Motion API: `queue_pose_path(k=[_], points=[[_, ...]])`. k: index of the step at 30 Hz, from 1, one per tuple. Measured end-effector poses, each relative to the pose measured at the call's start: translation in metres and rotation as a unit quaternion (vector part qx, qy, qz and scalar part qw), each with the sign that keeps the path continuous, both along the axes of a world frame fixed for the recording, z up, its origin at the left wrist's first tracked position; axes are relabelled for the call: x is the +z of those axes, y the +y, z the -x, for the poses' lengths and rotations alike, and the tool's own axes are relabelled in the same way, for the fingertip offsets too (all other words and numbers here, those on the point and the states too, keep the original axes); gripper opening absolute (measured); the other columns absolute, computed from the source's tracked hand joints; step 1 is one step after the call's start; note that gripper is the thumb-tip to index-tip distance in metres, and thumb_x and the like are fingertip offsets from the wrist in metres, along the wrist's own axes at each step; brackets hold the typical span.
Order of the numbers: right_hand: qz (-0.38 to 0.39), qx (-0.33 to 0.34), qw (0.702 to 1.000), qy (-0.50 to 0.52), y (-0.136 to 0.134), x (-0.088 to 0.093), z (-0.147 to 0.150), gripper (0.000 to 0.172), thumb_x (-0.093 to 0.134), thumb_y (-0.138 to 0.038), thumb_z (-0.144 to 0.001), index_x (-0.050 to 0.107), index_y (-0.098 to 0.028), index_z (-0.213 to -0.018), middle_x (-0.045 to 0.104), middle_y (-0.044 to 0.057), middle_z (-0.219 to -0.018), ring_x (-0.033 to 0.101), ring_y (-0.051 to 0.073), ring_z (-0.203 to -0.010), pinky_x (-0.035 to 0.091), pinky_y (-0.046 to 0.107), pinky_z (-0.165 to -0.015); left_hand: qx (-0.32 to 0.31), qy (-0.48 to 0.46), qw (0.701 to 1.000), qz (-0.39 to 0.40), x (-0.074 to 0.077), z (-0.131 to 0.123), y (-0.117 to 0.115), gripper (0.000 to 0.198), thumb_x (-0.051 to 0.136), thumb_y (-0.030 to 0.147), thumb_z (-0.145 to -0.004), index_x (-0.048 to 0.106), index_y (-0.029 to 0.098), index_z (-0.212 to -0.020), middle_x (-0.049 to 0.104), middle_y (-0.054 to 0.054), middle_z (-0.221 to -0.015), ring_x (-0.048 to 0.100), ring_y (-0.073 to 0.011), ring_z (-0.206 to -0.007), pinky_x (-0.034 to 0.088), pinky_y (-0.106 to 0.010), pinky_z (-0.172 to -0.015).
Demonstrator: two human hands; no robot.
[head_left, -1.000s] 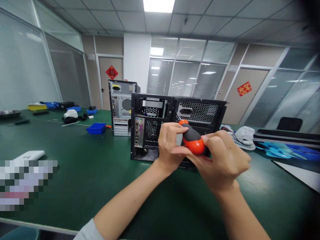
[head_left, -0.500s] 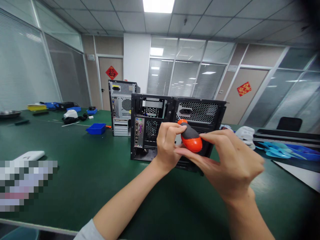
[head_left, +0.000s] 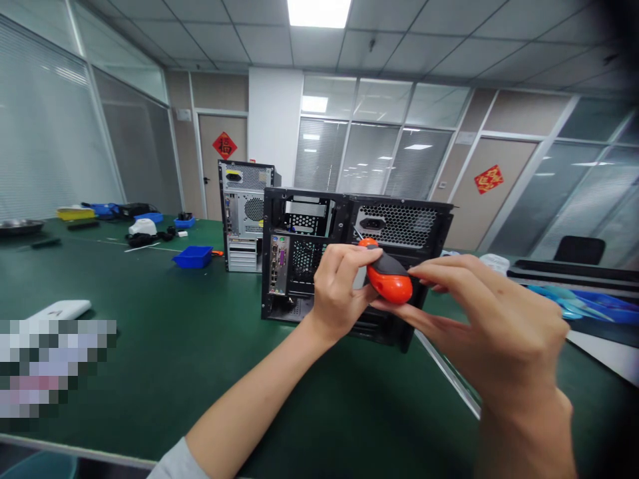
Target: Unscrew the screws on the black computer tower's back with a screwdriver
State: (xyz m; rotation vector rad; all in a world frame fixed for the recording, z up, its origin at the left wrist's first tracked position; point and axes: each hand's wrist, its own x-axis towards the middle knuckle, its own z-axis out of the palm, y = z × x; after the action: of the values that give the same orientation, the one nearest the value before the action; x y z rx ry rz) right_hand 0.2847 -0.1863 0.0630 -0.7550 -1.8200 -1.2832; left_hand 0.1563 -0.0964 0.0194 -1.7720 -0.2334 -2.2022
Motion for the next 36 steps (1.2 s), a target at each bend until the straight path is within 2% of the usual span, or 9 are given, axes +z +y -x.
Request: queue_pose_path(k=[4, 11, 16, 22, 28, 36], points=[[0.02, -0.004, 1.0, 0.003, -0.001, 0.002, -0.001, 0.012, 0.059, -0.027, -0.088, 0.055, -0.016, -0.089, 0.064, 0.003, -0.079, 0.06, 0.013, -0.068, 0.039, 0.024, -0.057, 0.012, 0.021, 1.0, -0.003, 0.0, 0.001, 0.002, 0.02, 0.063, 0.024, -0.084, 0.058, 0.017, -0.102, 0.063, -0.004, -0.091, 0.06, -0.0133, -0.088, 0.054, -0.027, -0.077], [0.043, 0.02, 0.999, -0.007, -0.006, 0.005, -0.001, 0.011, 0.059, -0.022, -0.087, 0.055, -0.016, -0.096, 0.065, 0.004, -0.087, 0.062, 0.013, -0.074, 0.044, 0.023, -0.062, 0.006, 0.083, 0.996, -0.022, 0.004, 0.007, 0.004, 0.023, 0.06, 0.025, -0.085, 0.058, 0.017, -0.107, 0.063, -0.005, -0.091, 0.061, -0.0137, -0.089, 0.055, -0.027, -0.079], [0.066, 0.027, 0.997, -0.013, -0.006, 0.006, -0.001, 0.013, 0.058, -0.018, -0.087, 0.055, -0.019, -0.1, 0.065, 0.003, -0.092, 0.064, 0.013, -0.076, 0.047, 0.022, -0.062, 0.028, 0.113, 0.993, -0.025, 0.005, 0.011, 0.005, 0.023, 0.055, 0.025, -0.088, 0.057, 0.018, -0.11, 0.064, -0.005, -0.094, 0.062, -0.0136, -0.091, 0.055, -0.027, -0.081], [0.081, 0.03, 0.996, -0.012, -0.005, 0.005, -0.004, 0.014, 0.055, -0.019, -0.089, 0.056, -0.021, -0.103, 0.064, 0.003, -0.095, 0.063, 0.011, -0.075, 0.048, 0.02, -0.061, 0.016, 0.177, 0.983, -0.041, 0.012, 0.02, 0.005, 0.025, 0.052, 0.027, -0.09, 0.058, 0.016, -0.112, 0.065, -0.006, -0.096, 0.062, -0.0137, -0.094, 0.054, -0.027, -0.087], [0.107, 0.026, 0.994, -0.024, -0.003, 0.002, -0.007, 0.018, 0.051, -0.018, -0.09, 0.059, -0.022, -0.105, 0.062, 0.003, -0.105, 0.061, 0.01, -0.073, 0.048, 0.019, -0.059, 0.015, 0.244, 0.969, -0.032, 0.019, 0.028, 0.003, 0.024, 0.05, 0.02, -0.09, 0.058, 0.016, -0.112, 0.065, -0.006, -0.098, 0.062, -0.0127, -0.098, 0.053, -0.027, -0.091], [0.125, 0.021, 0.992, -0.016, -0.005, -0.001, -0.008, 0.027, 0.05, -0.013, -0.089, 0.058, -0.026, -0.112, 0.06, 0.004, -0.107, 0.06, 0.011, -0.076, 0.048, 0.02, -0.059, 0.012, 0.266, 0.963, -0.03, 0.023, 0.034, 0.002, 0.024, 0.048, 0.013, -0.09, 0.056, 0.015, -0.113, 0.065, -0.007, -0.105, 0.061, -0.0137, -0.105, 0.053, -0.028, -0.093]])
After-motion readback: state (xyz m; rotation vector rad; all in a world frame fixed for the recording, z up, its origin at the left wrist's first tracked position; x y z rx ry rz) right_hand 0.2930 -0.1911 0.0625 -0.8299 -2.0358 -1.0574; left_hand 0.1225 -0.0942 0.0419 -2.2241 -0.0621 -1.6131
